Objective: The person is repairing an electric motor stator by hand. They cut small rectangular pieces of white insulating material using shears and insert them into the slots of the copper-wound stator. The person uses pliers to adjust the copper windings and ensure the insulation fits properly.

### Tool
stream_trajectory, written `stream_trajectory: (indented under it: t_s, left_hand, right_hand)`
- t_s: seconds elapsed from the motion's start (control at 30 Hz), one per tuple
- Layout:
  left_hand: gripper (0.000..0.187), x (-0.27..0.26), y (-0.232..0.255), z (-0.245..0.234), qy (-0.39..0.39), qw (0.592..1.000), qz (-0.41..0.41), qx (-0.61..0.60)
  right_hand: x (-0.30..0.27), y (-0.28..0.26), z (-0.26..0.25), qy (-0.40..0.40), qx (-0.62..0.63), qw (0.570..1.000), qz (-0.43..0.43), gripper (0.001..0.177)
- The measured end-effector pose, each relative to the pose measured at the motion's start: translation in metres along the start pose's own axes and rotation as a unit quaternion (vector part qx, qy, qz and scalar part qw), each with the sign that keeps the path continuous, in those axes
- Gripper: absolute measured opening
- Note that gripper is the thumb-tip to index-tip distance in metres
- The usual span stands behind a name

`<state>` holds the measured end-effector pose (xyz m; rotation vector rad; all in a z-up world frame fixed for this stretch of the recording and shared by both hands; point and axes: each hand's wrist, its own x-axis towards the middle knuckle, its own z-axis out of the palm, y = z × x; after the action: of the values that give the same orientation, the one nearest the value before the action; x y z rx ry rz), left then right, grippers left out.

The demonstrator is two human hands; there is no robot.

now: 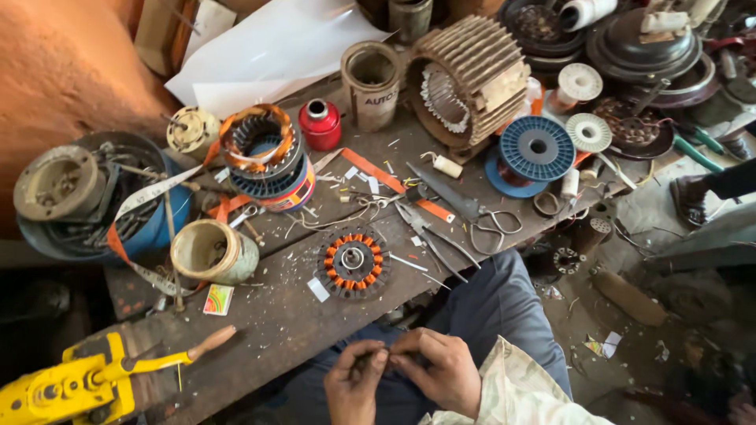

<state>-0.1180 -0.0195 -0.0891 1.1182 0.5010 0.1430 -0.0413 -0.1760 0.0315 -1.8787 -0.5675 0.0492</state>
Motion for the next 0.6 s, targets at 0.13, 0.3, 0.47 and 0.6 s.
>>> stream_trajectory:
  t_s: [0.13, 0.3, 0.47, 0.6]
  left_hand:
    - [0.016, 0.001, 0.017, 0.007, -0.014, 0.999, -0.028, -0.039]
    - [0.015, -0.002, 0.028, 0.013, -0.009, 0.995, -0.091, -0.041]
    - [0.011, 0.003, 0.037, 0.021, -0.005, 0.998, -0.056, -0.035]
    - [0.012, -0.001, 0.044, 0.027, 0.012, 1.0, -0.009, -0.026]
  right_hand:
    - [0.008, 0.001, -0.007, -0.02, -0.041, 0.989, -0.144, 0.023]
    - [0.02, 0.006, -0.012, -0.05, -0.125, 0.959, -0.25, 0.026]
    - [0.025, 0.006, -0.004, -0.041, -0.017, 0.994, -0.097, 0.027]
    - [0.026, 0.002, 0.004, -0.041, 0.111, 0.99, 0.082, 0.021]
